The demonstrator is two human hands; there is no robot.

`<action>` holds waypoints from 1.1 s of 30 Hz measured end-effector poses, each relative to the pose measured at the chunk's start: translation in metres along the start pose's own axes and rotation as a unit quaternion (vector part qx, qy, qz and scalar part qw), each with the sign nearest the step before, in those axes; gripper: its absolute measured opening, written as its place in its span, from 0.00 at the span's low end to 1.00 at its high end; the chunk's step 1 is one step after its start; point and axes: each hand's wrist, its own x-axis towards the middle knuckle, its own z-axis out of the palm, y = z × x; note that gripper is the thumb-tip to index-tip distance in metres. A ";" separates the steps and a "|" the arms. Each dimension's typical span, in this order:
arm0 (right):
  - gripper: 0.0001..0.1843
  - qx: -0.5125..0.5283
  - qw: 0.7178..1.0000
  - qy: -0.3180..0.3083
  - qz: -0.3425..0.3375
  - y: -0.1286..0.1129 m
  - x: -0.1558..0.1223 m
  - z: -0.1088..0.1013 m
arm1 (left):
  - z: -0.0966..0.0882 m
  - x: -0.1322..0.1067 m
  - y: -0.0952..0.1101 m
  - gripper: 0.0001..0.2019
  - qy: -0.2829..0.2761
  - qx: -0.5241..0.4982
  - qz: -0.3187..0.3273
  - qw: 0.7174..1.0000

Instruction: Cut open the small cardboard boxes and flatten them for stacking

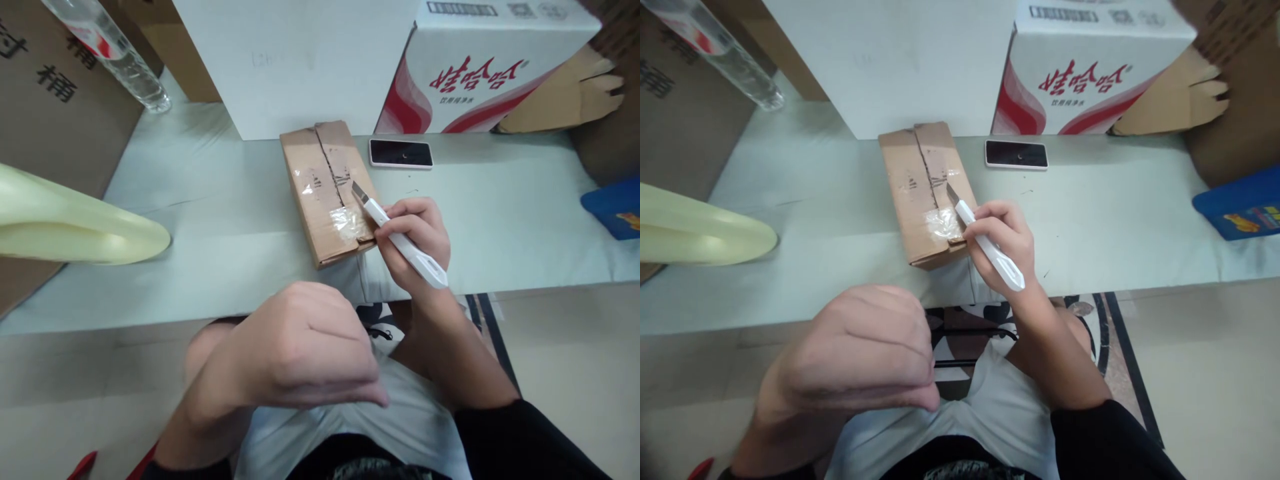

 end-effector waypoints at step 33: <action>0.06 -0.023 0.998 0.022 -0.046 -0.003 0.011 -0.005 | -0.016 -0.018 -0.102 0.18 0.144 0.308 -0.065 0.938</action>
